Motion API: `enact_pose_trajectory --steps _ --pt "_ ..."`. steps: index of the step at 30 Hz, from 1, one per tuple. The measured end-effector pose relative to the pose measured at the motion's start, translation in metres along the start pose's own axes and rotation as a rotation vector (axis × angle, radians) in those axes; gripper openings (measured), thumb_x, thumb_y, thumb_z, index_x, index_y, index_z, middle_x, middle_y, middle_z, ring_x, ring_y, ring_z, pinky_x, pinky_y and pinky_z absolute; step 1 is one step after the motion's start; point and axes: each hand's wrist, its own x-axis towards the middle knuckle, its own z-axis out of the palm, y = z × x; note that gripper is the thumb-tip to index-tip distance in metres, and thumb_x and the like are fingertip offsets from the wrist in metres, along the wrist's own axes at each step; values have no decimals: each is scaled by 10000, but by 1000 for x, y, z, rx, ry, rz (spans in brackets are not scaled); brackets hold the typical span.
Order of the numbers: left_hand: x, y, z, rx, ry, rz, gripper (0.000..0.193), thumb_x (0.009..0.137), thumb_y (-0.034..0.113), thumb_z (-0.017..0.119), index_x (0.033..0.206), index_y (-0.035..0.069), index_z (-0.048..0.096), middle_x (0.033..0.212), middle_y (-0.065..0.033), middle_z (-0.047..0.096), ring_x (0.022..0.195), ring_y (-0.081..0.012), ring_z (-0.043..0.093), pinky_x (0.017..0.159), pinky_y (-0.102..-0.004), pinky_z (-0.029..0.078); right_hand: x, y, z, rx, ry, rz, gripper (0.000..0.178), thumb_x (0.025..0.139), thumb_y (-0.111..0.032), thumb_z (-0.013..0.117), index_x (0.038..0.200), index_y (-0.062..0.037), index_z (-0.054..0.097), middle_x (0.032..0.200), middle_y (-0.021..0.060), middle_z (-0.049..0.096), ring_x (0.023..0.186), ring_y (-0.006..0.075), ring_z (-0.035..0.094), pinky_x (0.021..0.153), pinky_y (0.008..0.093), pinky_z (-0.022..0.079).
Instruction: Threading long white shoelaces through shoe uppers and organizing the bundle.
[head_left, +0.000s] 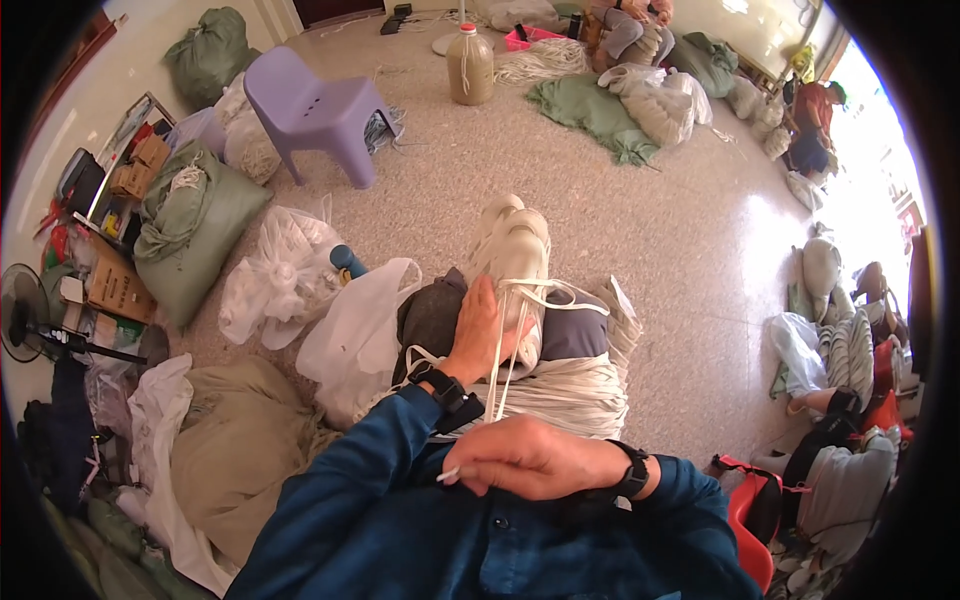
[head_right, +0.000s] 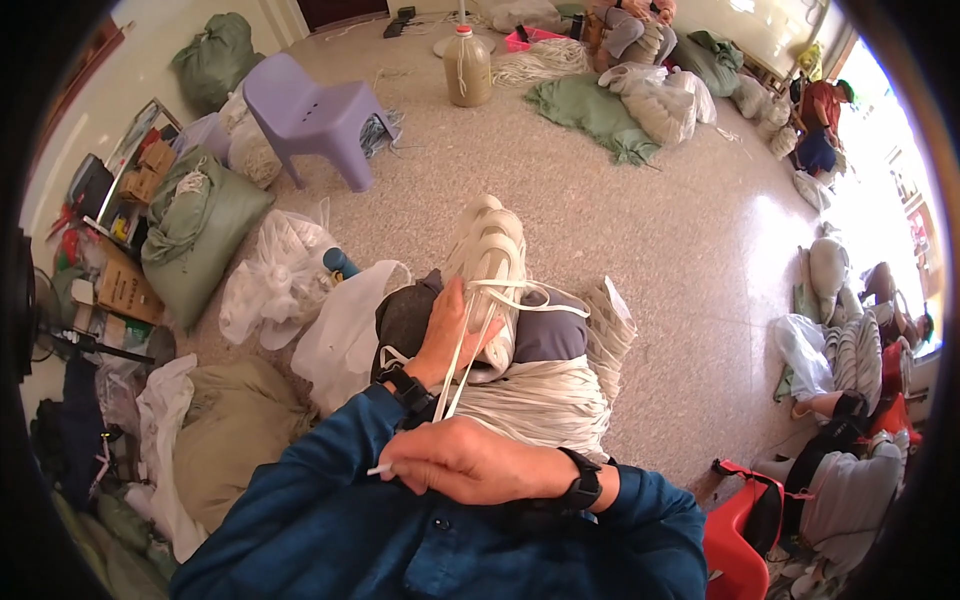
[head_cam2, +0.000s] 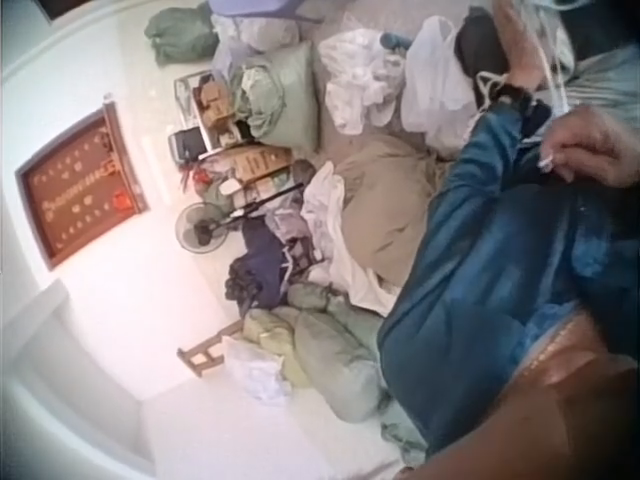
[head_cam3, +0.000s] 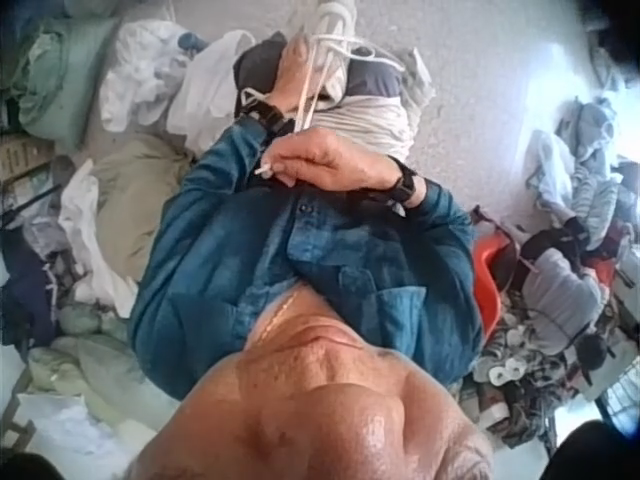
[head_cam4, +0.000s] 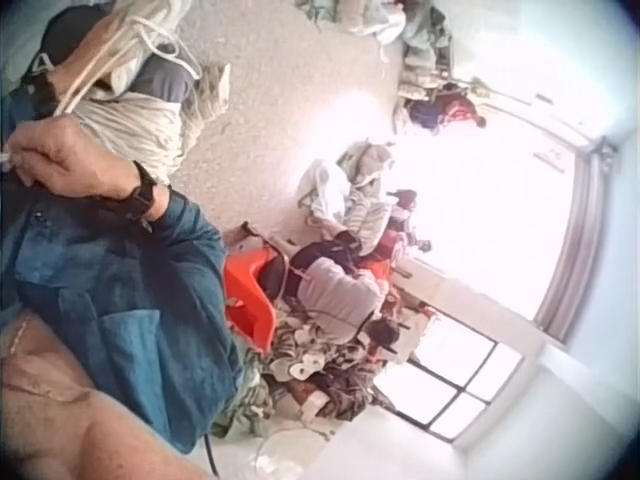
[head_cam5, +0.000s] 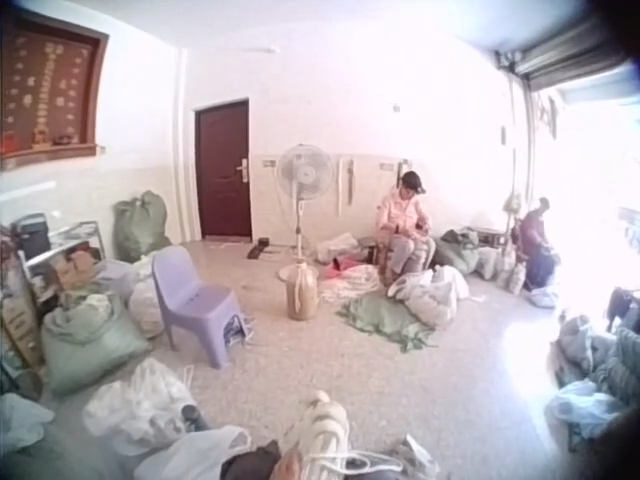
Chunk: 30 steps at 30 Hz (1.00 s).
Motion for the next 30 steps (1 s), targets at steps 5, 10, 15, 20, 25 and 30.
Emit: enact_pose_trajectory --steps 5,10,15,20,25,30 --pt "-15 24 -40 24 49 134 974 775 382 811 1441 -120 308 1441 -349 399 1353 -470 399 1134 -492 334 -18 -8 -22 77 357 108 159 1021 -51 549 1132 -1 652 859 58 666 761 120 632 727 273 511" --pt "-34 72 -61 -475 -249 458 586 871 182 739 1369 1 487 1171 -202 631 1118 -398 599 1061 -493 423 -33 -8 -55 194 657 8 162 1038 -98 537 1064 24 641 847 59 643 763 118 603 771 288 519" --pt "-30 31 -33 -333 -147 451 208 930 111 670 1093 4 598 1043 -226 627 1065 -419 599 1022 -464 464 -39 13 -92 320 900 -165 185 1043 -119 522 1030 19 645 855 50 650 802 131 605 907 326 497" --pt "-25 38 -36 -330 -114 472 97 923 65 642 999 11 615 902 -198 623 927 -408 614 987 -474 472 -32 77 -117 -797 903 145 184 913 -70 660 1090 -18 668 1072 125 688 1003 271 654 924 358 475" --pt "-20 35 -32 -277 -255 484 97 946 98 604 900 13 599 811 -155 584 817 -373 584 911 -454 468 3 104 -130 -1256 696 62 189 812 -40 672 999 -31 644 1061 144 624 999 347 605 910 437 463" --pt "-18 29 -26 -288 -237 484 124 954 106 591 890 0 593 804 -154 570 806 -369 574 882 -445 465 13 100 -145 -1148 528 265 107 814 -34 636 914 -21 602 844 134 604 845 343 630 865 444 482"
